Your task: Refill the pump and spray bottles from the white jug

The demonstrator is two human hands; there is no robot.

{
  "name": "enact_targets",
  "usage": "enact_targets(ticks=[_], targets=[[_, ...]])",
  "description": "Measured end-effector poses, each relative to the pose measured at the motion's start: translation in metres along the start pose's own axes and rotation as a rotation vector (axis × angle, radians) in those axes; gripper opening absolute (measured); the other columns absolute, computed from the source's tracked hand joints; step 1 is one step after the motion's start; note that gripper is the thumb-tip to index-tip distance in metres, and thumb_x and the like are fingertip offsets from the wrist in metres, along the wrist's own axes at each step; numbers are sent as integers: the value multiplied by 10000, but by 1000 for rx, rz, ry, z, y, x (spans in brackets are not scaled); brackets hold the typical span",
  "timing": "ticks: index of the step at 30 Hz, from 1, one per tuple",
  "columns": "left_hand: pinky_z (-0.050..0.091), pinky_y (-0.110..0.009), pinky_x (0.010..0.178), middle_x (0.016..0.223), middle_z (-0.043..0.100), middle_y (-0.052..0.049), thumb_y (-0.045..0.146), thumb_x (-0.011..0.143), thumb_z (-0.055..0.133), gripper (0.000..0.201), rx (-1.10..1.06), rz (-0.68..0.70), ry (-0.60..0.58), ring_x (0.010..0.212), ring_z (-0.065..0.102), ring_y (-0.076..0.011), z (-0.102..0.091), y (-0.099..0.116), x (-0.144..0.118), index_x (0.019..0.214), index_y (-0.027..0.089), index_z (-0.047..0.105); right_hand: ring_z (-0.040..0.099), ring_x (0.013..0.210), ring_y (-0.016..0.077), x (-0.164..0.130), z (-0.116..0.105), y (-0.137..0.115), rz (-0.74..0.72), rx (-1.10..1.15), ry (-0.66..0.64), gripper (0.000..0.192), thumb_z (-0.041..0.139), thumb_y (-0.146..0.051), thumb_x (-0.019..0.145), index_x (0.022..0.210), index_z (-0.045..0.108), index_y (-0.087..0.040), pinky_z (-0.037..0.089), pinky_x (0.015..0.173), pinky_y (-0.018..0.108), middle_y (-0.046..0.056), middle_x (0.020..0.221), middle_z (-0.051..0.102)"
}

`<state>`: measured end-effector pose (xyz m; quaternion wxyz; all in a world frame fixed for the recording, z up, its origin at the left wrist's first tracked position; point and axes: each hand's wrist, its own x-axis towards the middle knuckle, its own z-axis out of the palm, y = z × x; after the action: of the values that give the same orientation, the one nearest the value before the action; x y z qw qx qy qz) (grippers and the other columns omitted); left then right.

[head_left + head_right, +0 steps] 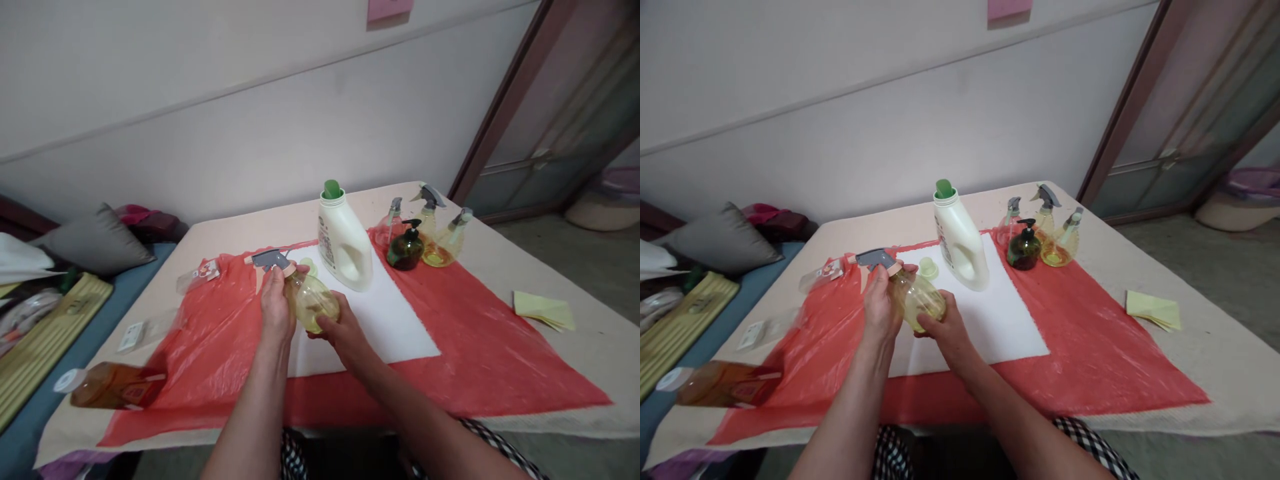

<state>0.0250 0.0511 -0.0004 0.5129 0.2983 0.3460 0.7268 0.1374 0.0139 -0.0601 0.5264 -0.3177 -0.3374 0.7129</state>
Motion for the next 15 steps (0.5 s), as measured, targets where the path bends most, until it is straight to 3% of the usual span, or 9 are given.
enact_targets(ticks=[7, 11, 15], targets=[[516, -352, 837, 844, 769, -75, 469, 877, 636, 313, -4, -9, 57, 814, 720, -196, 5, -1, -2, 913, 166, 700, 579, 820, 163, -4, 4, 2, -169, -340, 217, 772, 872, -374, 586, 1186, 391, -304, 523, 718, 311, -38, 956, 599], [504, -325, 761, 814, 759, -62, 485, 884, 574, 334, -14, -12, 75, 762, 708, -189, 8, 2, -5, 890, 172, 688, 593, 806, 188, -9, 7, -6, -158, -492, 234, 783, 865, -435, 605, 1208, 380, -307, 516, 752, 349, -34, 928, 613], [504, -308, 734, 813, 757, -50, 502, 829, 672, 324, 72, 69, 114, 747, 704, -183, 10, 3, -7, 876, 182, 678, 609, 817, 200, -13, 11, -11, -180, -550, 234, 809, 872, -422, 596, 1222, 373, -302, 519, 765, 361, -13, 979, 633]])
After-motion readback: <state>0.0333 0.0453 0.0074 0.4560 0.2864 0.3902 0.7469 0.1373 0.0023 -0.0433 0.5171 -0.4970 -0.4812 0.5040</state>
